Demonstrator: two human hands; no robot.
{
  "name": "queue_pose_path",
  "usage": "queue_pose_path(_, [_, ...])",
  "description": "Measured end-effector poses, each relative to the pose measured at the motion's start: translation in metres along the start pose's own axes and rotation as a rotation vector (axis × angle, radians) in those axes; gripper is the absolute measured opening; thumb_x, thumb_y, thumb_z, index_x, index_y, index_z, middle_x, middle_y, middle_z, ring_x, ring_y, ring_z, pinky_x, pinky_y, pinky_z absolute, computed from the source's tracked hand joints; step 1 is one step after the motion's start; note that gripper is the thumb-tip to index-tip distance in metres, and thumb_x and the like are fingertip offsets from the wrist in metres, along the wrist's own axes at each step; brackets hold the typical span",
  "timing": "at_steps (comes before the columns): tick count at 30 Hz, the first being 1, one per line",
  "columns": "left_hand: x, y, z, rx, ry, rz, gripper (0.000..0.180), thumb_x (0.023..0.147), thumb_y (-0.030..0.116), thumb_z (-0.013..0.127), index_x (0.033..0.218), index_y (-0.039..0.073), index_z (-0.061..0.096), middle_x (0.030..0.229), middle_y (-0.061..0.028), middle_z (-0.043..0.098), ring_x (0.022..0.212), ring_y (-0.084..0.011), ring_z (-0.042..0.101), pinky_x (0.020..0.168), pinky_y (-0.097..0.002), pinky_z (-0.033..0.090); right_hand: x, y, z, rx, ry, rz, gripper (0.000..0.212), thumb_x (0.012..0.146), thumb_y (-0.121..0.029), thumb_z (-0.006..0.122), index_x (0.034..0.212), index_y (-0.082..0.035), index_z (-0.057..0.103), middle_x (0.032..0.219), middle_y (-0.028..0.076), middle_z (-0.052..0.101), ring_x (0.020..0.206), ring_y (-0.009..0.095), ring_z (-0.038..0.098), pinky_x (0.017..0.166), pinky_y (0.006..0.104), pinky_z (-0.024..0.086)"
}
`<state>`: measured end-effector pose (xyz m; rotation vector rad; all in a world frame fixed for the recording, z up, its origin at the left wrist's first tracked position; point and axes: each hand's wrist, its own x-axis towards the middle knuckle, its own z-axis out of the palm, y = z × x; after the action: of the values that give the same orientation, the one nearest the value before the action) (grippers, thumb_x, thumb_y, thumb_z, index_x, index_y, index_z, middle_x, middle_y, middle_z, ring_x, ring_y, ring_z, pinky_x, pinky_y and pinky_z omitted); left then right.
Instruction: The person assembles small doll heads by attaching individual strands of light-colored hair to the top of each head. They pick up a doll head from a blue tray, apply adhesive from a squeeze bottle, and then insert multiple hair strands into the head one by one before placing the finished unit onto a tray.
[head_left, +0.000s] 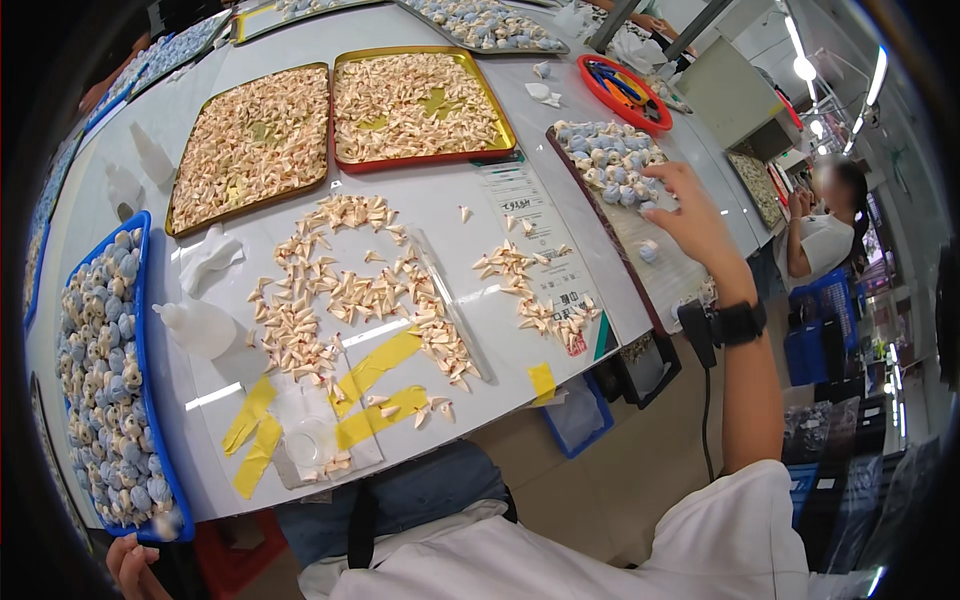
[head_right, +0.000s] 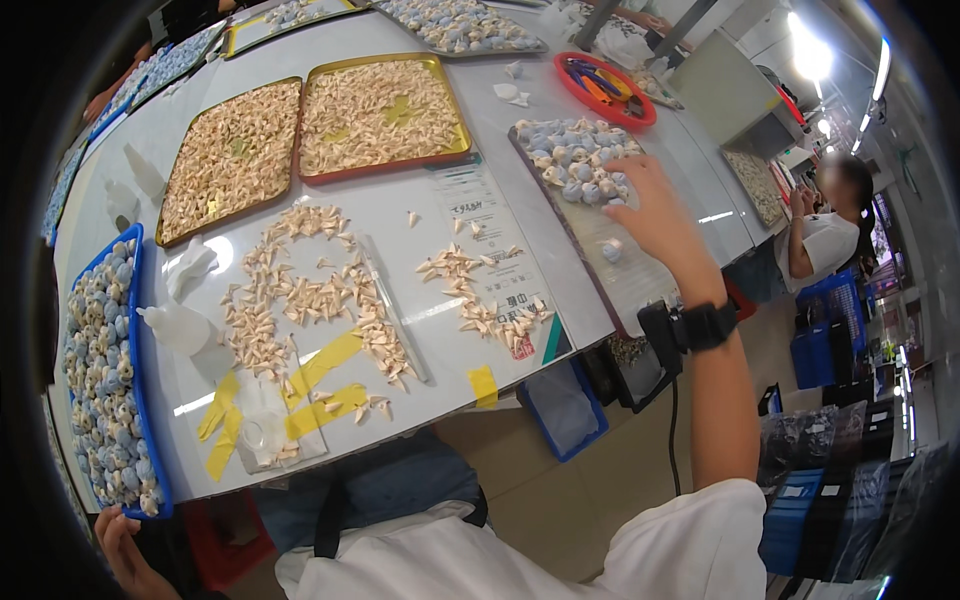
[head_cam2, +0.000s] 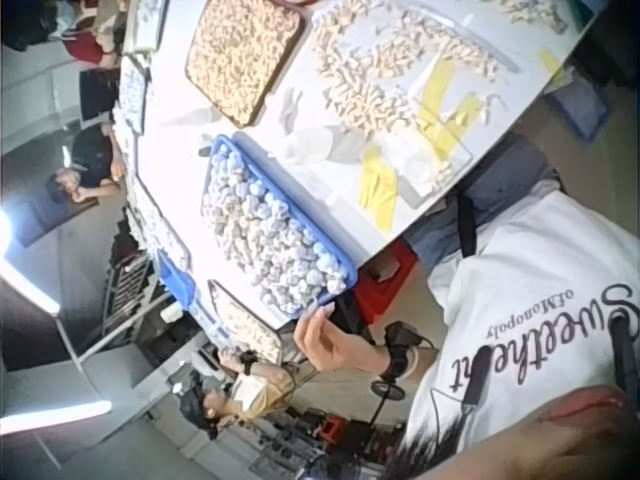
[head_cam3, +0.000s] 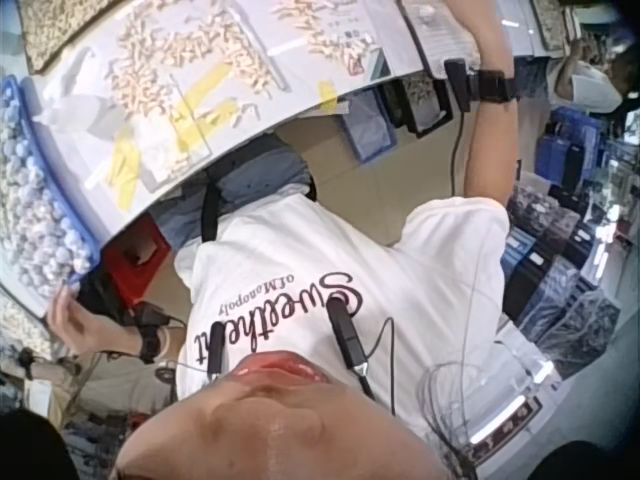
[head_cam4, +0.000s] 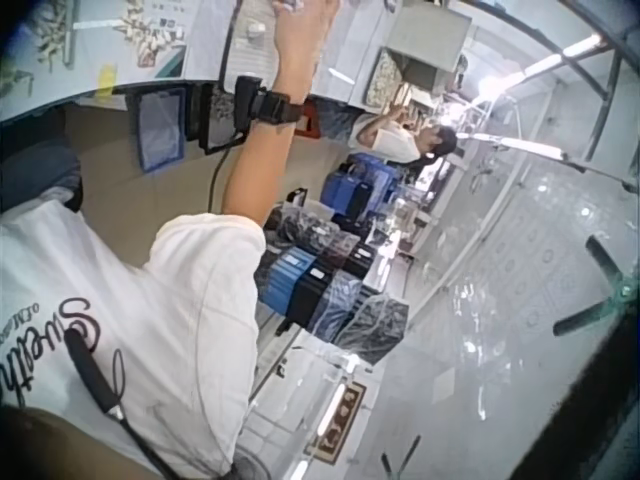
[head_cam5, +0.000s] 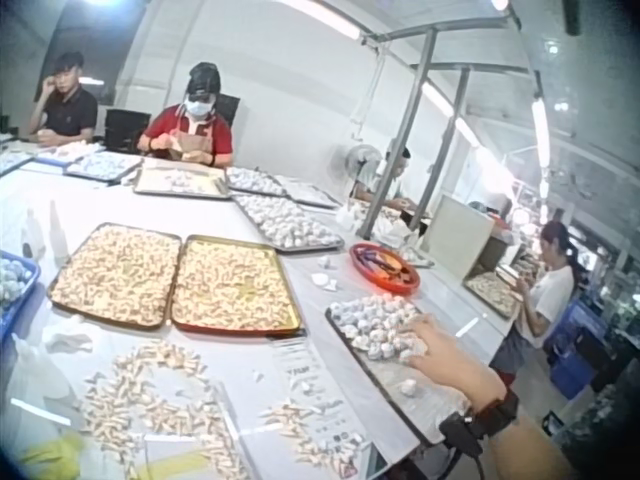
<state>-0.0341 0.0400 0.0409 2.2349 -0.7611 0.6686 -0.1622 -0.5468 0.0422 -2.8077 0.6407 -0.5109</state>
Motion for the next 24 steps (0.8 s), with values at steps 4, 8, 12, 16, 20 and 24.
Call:
queue_pose_path(4, [-0.002,0.000,0.002,-0.010,0.022,-0.033,0.015,0.088,0.006,0.054,0.084,-0.005,0.064,0.088,-0.0177,0.061,0.069,-0.0230,0.060,0.059,-0.0288,0.052,-0.019,-0.016,-0.020,0.036,-0.382,0.153,0.030,0.068,-0.009,0.067,0.096,-0.007,0.057,0.099,0.010,0.053,0.083,0.024,0.054,0.076,0.0323,0.045])
queue_pose_path(8, [-0.001,-0.001,0.005,0.013,0.005,-0.038,0.015,0.088,0.006,0.054,0.084,-0.005,0.064,0.088,-0.0176,0.061,0.070,-0.0235,0.060,0.059,-0.0282,0.052,-0.029,-0.006,-0.009,-0.007,-0.360,0.114,0.024,0.068,-0.009,0.066,0.091,-0.006,0.058,0.089,0.009,0.054,0.075,0.021,0.054,0.069,0.0308,0.045])
queue_pose_path(12, [0.000,0.003,0.005,0.030,0.025,-0.065,0.014,0.088,0.005,0.054,0.083,-0.005,0.063,0.088,-0.0172,0.061,0.071,-0.0242,0.060,0.060,-0.0282,0.053,-0.015,-0.004,0.005,0.080,-0.234,0.121,0.020,0.068,-0.008,0.066,0.087,-0.006,0.059,0.084,0.008,0.054,0.072,0.020,0.054,0.067,0.0313,0.045])
queue_pose_path(16, [-0.002,0.000,0.002,0.032,0.042,-0.065,0.014,0.087,0.004,0.055,0.083,-0.006,0.063,0.087,-0.0167,0.061,0.071,-0.0239,0.060,0.060,-0.0278,0.053,-0.005,-0.008,0.012,0.091,-0.171,0.062,0.020,0.070,-0.003,0.062,0.089,-0.005,0.059,0.086,0.008,0.056,0.073,0.018,0.055,0.068,0.0302,0.046])
queue_pose_path(20, [-0.004,-0.001,0.000,0.053,0.042,-0.056,0.015,0.087,0.005,0.055,0.083,-0.006,0.063,0.086,-0.0165,0.061,0.071,-0.0232,0.060,0.059,-0.0274,0.054,0.000,-0.012,0.021,0.372,-0.156,0.084,0.027,0.070,0.002,0.059,0.096,-0.005,0.059,0.093,0.007,0.057,0.079,0.016,0.057,0.072,0.0277,0.047])
queue_pose_path(24, [-0.005,-0.001,-0.001,0.066,0.041,-0.066,0.015,0.087,0.006,0.056,0.083,-0.006,0.063,0.086,-0.0163,0.061,0.070,-0.0231,0.060,0.059,-0.0274,0.054,0.000,-0.010,0.017,0.485,-0.122,0.083,0.032,0.070,0.003,0.059,0.100,-0.006,0.058,0.099,0.007,0.057,0.084,0.016,0.058,0.074,0.0277,0.047])
